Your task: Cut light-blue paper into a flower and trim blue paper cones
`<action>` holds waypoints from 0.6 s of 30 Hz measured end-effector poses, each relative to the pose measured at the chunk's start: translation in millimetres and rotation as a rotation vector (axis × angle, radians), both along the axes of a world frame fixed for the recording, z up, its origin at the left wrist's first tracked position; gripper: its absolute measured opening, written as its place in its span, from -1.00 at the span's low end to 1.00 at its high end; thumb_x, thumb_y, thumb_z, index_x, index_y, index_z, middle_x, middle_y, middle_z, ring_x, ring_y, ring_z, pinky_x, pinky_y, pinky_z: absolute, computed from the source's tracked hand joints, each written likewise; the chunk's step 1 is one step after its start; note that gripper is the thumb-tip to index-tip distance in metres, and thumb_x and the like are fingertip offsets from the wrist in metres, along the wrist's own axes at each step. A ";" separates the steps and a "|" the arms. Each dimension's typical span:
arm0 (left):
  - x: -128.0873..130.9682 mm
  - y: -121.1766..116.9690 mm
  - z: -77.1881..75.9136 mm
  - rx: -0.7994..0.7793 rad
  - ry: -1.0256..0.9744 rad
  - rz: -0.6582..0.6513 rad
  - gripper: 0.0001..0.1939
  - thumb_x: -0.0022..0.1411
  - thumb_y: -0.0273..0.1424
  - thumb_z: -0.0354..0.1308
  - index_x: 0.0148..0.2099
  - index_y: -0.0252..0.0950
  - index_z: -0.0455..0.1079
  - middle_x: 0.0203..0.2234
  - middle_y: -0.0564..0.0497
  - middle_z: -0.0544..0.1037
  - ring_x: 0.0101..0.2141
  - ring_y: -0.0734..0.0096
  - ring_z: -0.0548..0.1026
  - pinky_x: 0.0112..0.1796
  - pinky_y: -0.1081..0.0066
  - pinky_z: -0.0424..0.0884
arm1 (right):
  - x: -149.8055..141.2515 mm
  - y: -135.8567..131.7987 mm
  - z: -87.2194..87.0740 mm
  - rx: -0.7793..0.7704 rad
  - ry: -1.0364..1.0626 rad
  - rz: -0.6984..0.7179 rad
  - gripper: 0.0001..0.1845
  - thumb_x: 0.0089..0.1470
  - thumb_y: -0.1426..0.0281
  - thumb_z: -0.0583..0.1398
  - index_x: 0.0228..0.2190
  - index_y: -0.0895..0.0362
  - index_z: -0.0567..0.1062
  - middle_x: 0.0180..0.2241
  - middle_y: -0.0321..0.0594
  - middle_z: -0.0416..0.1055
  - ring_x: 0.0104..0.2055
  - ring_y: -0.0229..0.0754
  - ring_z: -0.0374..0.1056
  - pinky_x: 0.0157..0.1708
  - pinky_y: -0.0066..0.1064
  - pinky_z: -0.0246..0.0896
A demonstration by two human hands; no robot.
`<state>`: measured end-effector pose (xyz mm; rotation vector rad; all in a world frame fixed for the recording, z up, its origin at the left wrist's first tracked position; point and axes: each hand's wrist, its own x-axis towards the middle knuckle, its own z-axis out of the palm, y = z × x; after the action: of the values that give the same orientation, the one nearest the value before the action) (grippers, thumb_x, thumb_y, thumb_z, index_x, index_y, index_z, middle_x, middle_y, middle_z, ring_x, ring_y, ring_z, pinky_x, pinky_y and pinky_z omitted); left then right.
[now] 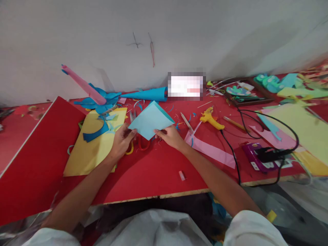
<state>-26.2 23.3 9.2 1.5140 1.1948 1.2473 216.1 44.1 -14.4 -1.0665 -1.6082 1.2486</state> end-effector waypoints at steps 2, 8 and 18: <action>-1.3 0.3 -0.1 -0.007 0.003 -0.006 -0.50 0.24 0.06 0.36 -0.35 -0.22 0.29 -0.62 0.14 0.44 -0.58 0.48 0.42 -0.47 0.45 0.32 | 0.7 1.5 -1.6 -0.013 0.010 -0.017 -0.28 0.05 -0.33 0.28 -0.50 0.11 0.55 -0.50 -0.12 0.56 -0.49 -0.16 0.42 -0.45 -0.34 0.34; -3.6 3.0 -4.7 -0.042 -0.042 -0.003 -0.50 0.24 0.08 0.36 -0.32 -0.23 0.31 -0.60 0.13 0.45 -0.58 0.50 0.38 -0.50 0.46 0.28 | 1.4 2.6 -3.7 -0.042 0.045 -0.057 -0.28 0.02 -0.34 0.30 -0.51 0.10 0.53 -0.52 -0.13 0.55 -0.50 -0.15 0.41 -0.46 -0.33 0.33; -3.5 1.3 -5.6 -0.063 0.100 -0.059 -0.52 0.26 0.06 0.34 -0.30 -0.23 0.31 -0.56 0.14 0.41 -0.53 0.49 0.38 -0.45 0.45 0.29 | 5.2 1.0 4.4 0.064 0.101 -0.180 -0.32 0.16 -0.29 0.24 -0.53 0.07 0.42 -0.56 -0.24 0.45 -0.50 -0.18 0.36 -0.43 -0.32 0.25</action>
<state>-29.7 24.6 3.6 1.5690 1.2330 1.0967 221.3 45.0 -10.0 -1.0661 -1.4328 1.1064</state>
